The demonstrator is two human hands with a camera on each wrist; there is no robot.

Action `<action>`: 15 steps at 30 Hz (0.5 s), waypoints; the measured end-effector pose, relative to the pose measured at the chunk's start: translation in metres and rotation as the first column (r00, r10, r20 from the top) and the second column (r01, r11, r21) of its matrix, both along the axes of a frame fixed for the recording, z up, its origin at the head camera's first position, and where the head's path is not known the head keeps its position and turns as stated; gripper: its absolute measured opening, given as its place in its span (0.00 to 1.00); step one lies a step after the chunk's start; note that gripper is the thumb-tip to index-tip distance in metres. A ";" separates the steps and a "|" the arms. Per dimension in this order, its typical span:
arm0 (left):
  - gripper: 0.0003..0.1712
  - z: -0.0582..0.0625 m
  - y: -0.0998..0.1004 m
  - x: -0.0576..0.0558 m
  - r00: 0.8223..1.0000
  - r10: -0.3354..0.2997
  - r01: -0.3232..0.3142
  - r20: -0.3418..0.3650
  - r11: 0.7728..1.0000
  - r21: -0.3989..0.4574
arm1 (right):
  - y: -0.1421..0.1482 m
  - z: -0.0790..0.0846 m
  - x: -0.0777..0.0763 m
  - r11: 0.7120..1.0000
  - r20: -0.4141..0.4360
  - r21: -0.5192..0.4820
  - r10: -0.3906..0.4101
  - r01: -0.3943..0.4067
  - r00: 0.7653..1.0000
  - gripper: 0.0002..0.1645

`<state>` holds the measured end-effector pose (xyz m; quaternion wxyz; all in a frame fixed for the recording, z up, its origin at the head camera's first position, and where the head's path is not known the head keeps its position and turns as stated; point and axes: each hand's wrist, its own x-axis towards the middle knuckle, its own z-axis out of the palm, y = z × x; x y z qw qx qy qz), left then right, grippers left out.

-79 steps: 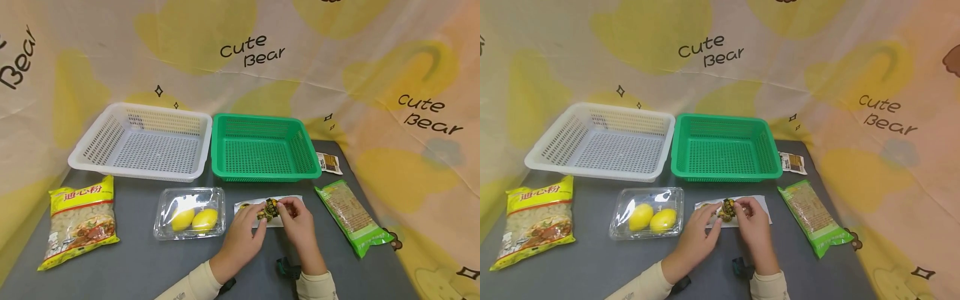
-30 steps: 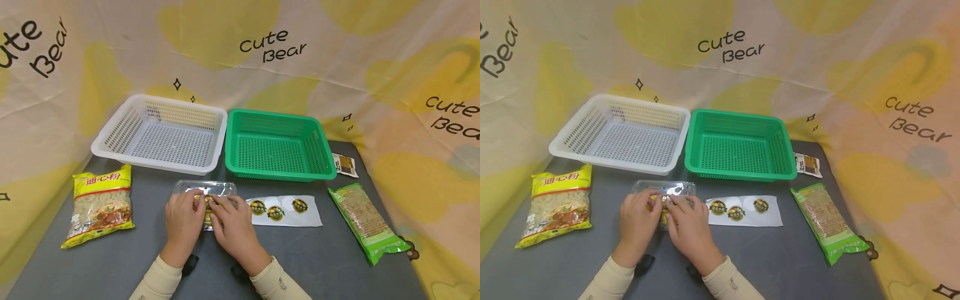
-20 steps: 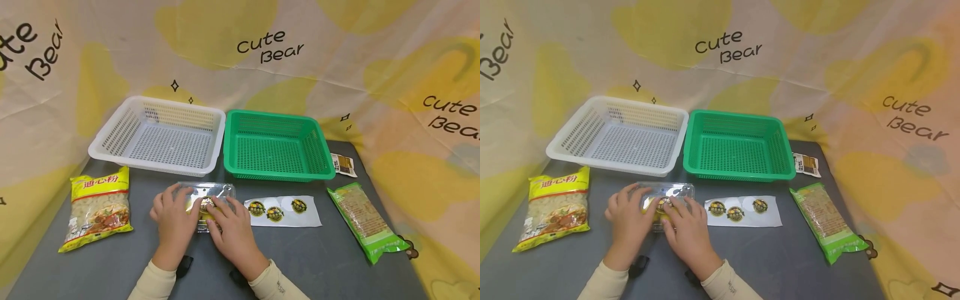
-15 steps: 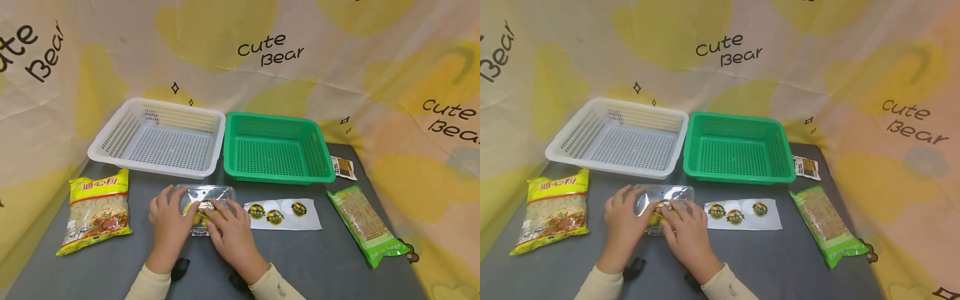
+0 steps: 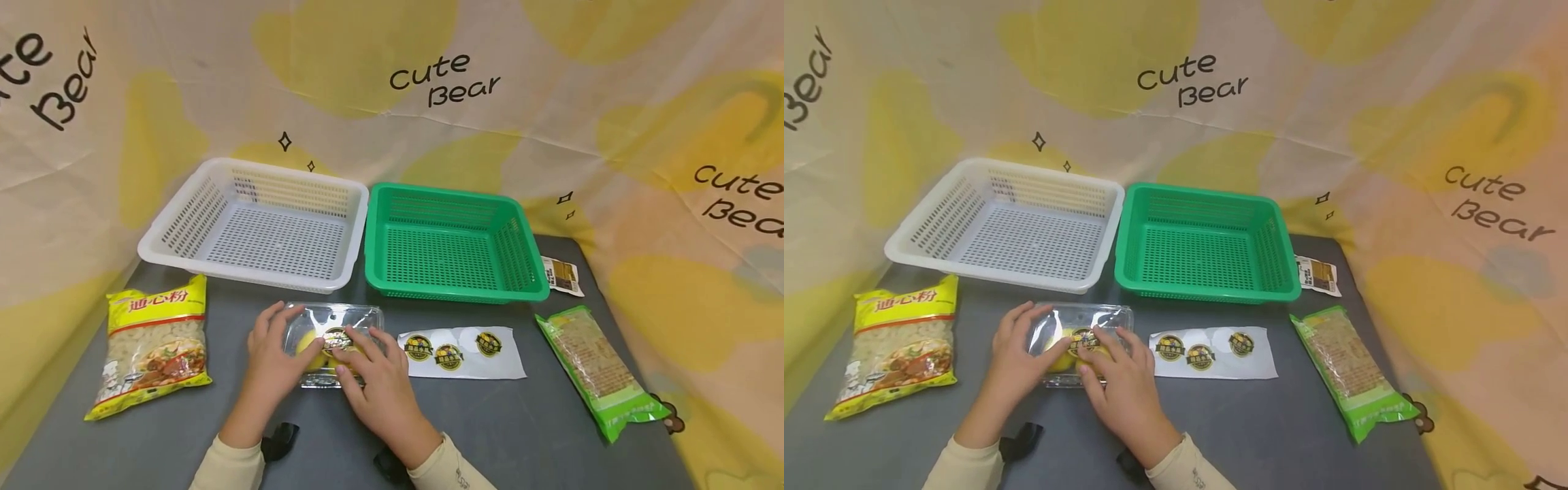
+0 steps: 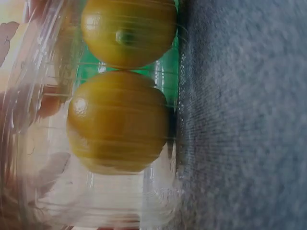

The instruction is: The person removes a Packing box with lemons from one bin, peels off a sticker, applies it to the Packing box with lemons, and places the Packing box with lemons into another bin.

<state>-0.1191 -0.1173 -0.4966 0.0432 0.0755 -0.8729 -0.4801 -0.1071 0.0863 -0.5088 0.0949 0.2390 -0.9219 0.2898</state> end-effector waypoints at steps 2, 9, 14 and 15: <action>0.39 0.001 -0.002 0.000 1.000 -0.002 0.002 0.020 1.000 0.015 | 0.000 0.000 0.000 1.000 0.008 -0.004 0.003 -0.003 1.000 0.17; 0.38 0.004 -0.003 -0.002 0.998 0.011 -0.014 0.066 0.999 0.032 | 0.001 0.006 0.001 1.000 0.051 -0.018 0.022 -0.021 0.998 0.16; 0.38 0.003 -0.004 -0.003 0.995 0.007 -0.012 0.098 0.999 0.048 | 0.001 0.008 0.000 0.999 0.064 -0.041 0.035 -0.033 0.997 0.14; 0.38 0.003 -0.004 -0.003 0.994 0.006 -0.011 0.106 0.999 0.051 | 0.002 0.008 0.000 0.998 0.068 -0.044 0.037 -0.034 0.997 0.13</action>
